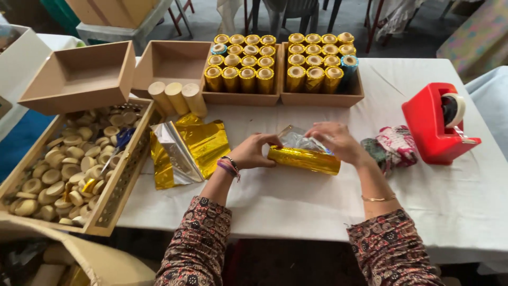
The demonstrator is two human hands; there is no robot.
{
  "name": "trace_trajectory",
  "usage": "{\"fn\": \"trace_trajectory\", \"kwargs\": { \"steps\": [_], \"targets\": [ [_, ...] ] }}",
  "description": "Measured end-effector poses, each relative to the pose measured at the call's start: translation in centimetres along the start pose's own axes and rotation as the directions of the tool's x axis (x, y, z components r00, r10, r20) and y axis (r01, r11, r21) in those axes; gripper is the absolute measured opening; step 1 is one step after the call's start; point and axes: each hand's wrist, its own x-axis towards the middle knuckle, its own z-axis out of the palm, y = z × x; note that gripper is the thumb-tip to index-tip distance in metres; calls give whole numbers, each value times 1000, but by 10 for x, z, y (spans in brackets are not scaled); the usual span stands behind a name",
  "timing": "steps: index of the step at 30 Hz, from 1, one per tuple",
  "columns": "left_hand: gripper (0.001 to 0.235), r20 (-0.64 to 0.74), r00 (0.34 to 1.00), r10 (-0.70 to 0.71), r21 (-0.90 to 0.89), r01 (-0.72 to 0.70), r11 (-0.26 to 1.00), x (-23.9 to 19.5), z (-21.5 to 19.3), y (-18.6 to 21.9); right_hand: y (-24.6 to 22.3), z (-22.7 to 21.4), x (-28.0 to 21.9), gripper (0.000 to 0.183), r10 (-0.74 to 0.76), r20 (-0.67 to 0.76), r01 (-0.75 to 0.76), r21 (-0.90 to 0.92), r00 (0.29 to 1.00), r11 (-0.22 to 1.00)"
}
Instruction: The person picks plain wooden cylinders from a cardboard box, wraps each one in gold foil, presses the foil around the ends, and places the finished wrapped cylinders into boxes alongside already wrapped ones. They repeat this wrapping cycle for several cylinders at the table.
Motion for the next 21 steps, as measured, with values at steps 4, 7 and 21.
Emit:
{"fn": "trace_trajectory", "kwargs": {
  "steps": [4, 7, 21],
  "targets": [
    [48, 5, 998, -69, -74, 70, 995, -1, 2, -3, -33, -4, 1, 27, -59, -39, 35, -447, 998, 894],
    [49, 4, 994, -112, -76, 112, 991, 0, 3, -6, -42, 0, 1, 27, -116, -23, 105, -272, 993, 957],
    [47, -37, 981, -191, -73, 188, 980, 3, 15, -40, -74, 44, -6, 25, -51, 141, 106, -415, 989, 903]
  ]
}}
